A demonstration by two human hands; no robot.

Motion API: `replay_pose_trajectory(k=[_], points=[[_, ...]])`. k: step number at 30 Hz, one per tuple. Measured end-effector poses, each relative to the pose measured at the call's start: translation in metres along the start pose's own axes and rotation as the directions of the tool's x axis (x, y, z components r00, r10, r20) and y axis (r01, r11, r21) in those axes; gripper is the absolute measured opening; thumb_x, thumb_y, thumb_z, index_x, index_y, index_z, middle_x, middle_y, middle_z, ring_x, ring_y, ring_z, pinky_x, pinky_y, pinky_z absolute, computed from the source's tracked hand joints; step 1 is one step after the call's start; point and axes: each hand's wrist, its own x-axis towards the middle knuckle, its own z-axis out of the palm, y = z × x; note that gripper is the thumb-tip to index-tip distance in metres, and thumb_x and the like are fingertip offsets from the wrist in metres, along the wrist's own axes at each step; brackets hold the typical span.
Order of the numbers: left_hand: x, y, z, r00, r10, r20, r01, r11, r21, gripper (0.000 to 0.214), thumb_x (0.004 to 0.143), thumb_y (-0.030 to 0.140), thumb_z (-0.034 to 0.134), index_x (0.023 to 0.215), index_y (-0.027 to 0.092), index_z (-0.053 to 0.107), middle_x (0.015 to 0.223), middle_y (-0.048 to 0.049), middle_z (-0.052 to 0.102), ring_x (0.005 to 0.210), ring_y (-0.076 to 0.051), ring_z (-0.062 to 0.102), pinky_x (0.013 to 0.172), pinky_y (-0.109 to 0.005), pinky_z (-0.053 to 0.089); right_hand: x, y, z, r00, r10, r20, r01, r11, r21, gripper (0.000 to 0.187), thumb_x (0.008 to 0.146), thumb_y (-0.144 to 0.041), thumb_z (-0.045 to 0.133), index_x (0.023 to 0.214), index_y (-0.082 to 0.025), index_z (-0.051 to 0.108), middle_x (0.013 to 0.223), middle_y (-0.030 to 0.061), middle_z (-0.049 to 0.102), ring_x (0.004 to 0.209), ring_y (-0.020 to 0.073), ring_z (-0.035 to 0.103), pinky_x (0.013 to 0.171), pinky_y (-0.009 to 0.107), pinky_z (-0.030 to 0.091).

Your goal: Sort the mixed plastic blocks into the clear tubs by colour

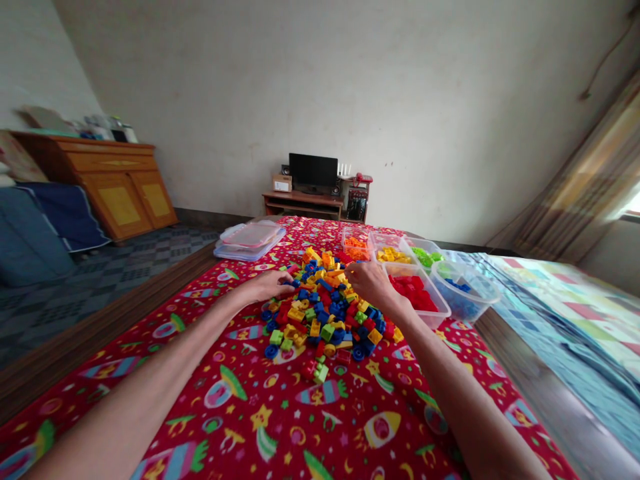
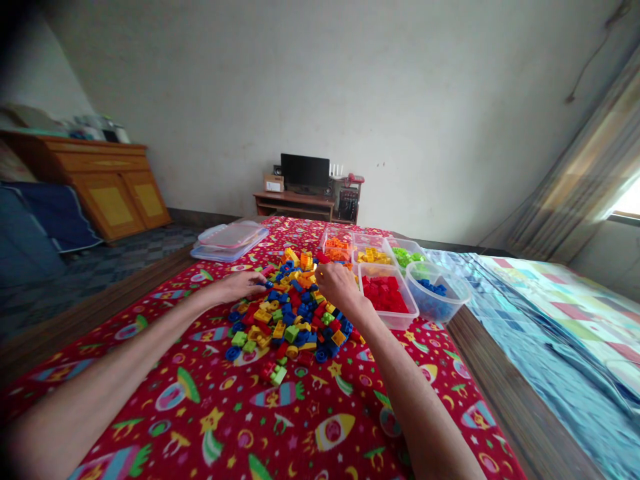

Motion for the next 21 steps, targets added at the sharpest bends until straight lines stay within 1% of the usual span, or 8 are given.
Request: replay_pose_trajectory(k=[4, 6, 8, 11, 13, 15, 18, 21], points=[[0.000, 0.005, 0.003, 0.997, 0.050, -0.059, -0.050, 0.999, -0.005, 0.050, 0.068, 0.052, 0.056, 0.102, 0.018, 0.067, 0.099, -0.0076, 0.071, 0.084, -0.024, 0.064, 0.073, -0.030, 0.049, -0.001, 0.000, 0.000, 1.000, 0.003, -0.004, -0.003, 1.000, -0.005, 0.028, 0.087, -0.017, 0.040, 0.087, -0.016, 0.068, 0.081, 0.0084, 0.069, 0.070, 0.0145, 0.059, 0.060, 0.026, 0.027], [0.000, 0.009, 0.004, 0.992, 0.110, -0.068, -0.110, 0.994, 0.007, 0.042, 0.071, 0.050, 0.054, 0.096, 0.020, 0.070, 0.100, -0.0061, 0.071, 0.087, -0.024, 0.064, 0.078, -0.030, 0.048, -0.001, -0.001, 0.000, 1.000, 0.017, -0.005, -0.017, 1.000, -0.010, 0.030, 0.088, -0.019, 0.038, 0.088, -0.016, 0.068, 0.082, 0.0085, 0.069, 0.071, 0.0147, 0.059, 0.059, 0.026, 0.027], [0.000, 0.012, 0.005, 0.987, 0.126, -0.097, -0.124, 0.992, 0.027, 0.033, 0.071, 0.046, 0.055, 0.085, 0.021, 0.071, 0.090, -0.0044, 0.072, 0.085, -0.023, 0.064, 0.078, -0.029, 0.048, -0.001, -0.002, -0.001, 1.000, 0.029, -0.002, -0.030, 0.999, -0.013, 0.030, 0.088, -0.019, 0.038, 0.088, -0.017, 0.068, 0.082, 0.0082, 0.069, 0.071, 0.0150, 0.059, 0.059, 0.027, 0.026], [0.001, 0.013, 0.007, 0.984, 0.028, -0.175, -0.028, 1.000, 0.002, 0.025, 0.070, 0.040, 0.056, 0.077, 0.020, 0.069, 0.067, -0.0020, 0.068, 0.069, -0.021, 0.064, 0.068, -0.028, 0.048, 0.000, -0.002, -0.002, 0.999, 0.035, 0.000, -0.035, 0.999, -0.009, 0.029, 0.087, -0.019, 0.039, 0.089, -0.018, 0.068, 0.084, 0.0078, 0.069, 0.073, 0.0149, 0.059, 0.058, 0.026, 0.025], [0.002, 0.012, 0.006, 0.975, -0.058, -0.213, 0.042, 0.996, -0.080, 0.024, 0.070, 0.039, 0.055, 0.077, 0.019, 0.067, 0.054, 0.0003, 0.062, 0.057, -0.020, 0.062, 0.059, -0.028, 0.047, 0.001, -0.001, -0.002, 0.999, 0.040, 0.000, -0.040, 0.999, -0.002, 0.029, 0.088, -0.018, 0.039, 0.090, -0.018, 0.068, 0.085, 0.0078, 0.069, 0.072, 0.0145, 0.058, 0.057, 0.026, 0.025], [0.001, 0.013, 0.005, 0.968, -0.104, -0.227, 0.060, 0.980, -0.191, 0.025, 0.071, 0.041, 0.054, 0.077, 0.018, 0.064, 0.049, 0.0019, 0.058, 0.050, -0.018, 0.059, 0.054, -0.028, 0.046, 0.001, -0.001, -0.002, 0.999, 0.047, -0.001, -0.047, 0.999, 0.009, 0.030, 0.088, -0.018, 0.039, 0.089, -0.018, 0.069, 0.085, 0.0080, 0.069, 0.070, 0.0139, 0.058, 0.056, 0.026, 0.025], [-0.003, 0.021, 0.001, 0.969, -0.108, -0.222, 0.022, 0.934, -0.357, 0.032, 0.074, 0.048, 0.054, 0.076, 0.017, 0.060, 0.056, 0.0003, 0.062, 0.053, -0.017, 0.060, 0.055, -0.028, 0.048, 0.000, -0.003, -0.004, 0.999, 0.045, -0.015, -0.045, 0.999, 0.025, 0.031, 0.089, -0.020, 0.039, 0.088, -0.018, 0.069, 0.082, 0.0085, 0.069, 0.069, 0.0142, 0.058, 0.056, 0.026, 0.026], [-0.009, 0.037, 0.000, 0.983, -0.100, -0.156, 0.010, 0.869, -0.495, 0.036, 0.079, 0.053, 0.053, 0.079, 0.017, 0.058, 0.074, -0.0042, 0.069, 0.068, -0.019, 0.065, 0.063, -0.031, 0.053, -0.004, -0.010, -0.008, 0.999, 0.036, -0.029, -0.035, 0.998, 0.049, 0.030, 0.091, -0.022, 0.040, 0.089, -0.018, 0.070, 0.081, 0.0088, 0.070, 0.070, 0.0155, 0.060, 0.057, 0.026, 0.028]])
